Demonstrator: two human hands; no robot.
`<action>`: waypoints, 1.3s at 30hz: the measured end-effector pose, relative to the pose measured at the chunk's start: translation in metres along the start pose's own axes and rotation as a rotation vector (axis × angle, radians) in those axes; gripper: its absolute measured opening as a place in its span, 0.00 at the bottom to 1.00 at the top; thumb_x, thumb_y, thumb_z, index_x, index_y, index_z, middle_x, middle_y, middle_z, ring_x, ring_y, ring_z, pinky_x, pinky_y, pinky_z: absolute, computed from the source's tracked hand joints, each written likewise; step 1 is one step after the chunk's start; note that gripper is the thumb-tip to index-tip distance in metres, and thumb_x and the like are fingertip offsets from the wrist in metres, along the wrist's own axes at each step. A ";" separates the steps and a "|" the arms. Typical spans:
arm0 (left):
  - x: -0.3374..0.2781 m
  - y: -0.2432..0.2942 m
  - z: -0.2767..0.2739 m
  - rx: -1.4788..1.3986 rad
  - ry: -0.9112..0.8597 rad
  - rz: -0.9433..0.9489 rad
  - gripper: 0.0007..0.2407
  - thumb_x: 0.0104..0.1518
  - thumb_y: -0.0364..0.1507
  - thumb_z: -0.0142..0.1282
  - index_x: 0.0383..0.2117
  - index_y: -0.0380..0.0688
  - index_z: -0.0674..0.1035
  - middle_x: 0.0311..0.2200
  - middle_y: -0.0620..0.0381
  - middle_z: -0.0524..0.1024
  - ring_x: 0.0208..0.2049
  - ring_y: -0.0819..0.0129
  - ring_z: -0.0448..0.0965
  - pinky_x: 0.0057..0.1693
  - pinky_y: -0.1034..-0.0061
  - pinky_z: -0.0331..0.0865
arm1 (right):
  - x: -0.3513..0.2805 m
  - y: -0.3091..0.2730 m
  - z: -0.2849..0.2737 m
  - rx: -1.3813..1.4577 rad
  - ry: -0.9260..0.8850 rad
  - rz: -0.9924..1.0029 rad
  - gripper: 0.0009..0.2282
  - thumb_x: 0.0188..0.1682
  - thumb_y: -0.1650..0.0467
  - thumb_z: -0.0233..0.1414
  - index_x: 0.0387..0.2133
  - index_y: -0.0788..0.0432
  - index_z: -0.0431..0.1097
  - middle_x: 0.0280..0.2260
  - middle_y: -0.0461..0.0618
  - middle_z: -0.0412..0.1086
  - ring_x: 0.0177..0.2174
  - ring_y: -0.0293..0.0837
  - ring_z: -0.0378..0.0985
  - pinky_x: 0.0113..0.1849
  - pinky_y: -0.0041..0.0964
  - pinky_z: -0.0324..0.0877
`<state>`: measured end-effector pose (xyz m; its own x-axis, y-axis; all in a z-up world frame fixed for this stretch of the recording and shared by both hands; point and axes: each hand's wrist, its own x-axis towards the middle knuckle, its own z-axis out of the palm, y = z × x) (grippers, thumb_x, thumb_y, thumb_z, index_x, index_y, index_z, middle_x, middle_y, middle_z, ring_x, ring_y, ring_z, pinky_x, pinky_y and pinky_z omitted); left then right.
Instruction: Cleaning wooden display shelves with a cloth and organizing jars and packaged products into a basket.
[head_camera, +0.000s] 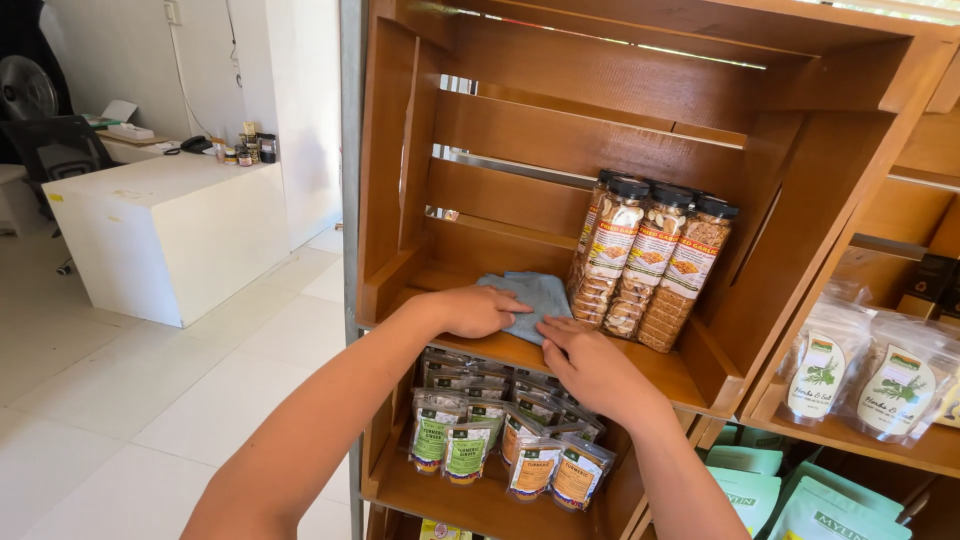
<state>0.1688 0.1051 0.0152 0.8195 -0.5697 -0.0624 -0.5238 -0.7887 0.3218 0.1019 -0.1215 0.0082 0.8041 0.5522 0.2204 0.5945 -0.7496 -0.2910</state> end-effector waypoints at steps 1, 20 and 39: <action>0.002 -0.005 0.002 -0.001 -0.001 -0.001 0.23 0.67 0.38 0.33 0.69 0.54 0.64 0.72 0.47 0.53 0.73 0.46 0.48 0.76 0.57 0.41 | 0.001 -0.005 -0.001 0.001 -0.001 0.000 0.22 0.58 0.63 0.37 0.62 0.62 0.63 0.63 0.62 0.61 0.63 0.60 0.61 0.61 0.55 0.58; -0.055 -0.032 0.017 0.530 0.458 -0.151 0.11 0.60 0.22 0.45 0.27 0.38 0.83 0.28 0.45 0.79 0.34 0.59 0.79 0.38 0.70 0.76 | 0.082 -0.030 0.017 0.022 0.004 -0.114 0.19 0.52 0.67 0.51 0.57 0.60 0.69 0.57 0.62 0.68 0.58 0.62 0.68 0.58 0.55 0.64; -0.089 -0.006 0.032 0.136 0.265 -0.111 0.24 0.71 0.39 0.28 0.68 0.42 0.63 0.69 0.40 0.58 0.71 0.42 0.54 0.73 0.46 0.43 | 0.021 -0.031 0.040 -0.145 0.105 -0.203 0.19 0.60 0.64 0.38 0.60 0.59 0.67 0.59 0.58 0.67 0.58 0.63 0.67 0.58 0.74 0.53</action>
<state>0.0914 0.1535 -0.0114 0.8958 -0.4128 0.1645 -0.4399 -0.8764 0.1960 0.1003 -0.0719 -0.0154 0.6593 0.6610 0.3582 0.7303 -0.6763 -0.0962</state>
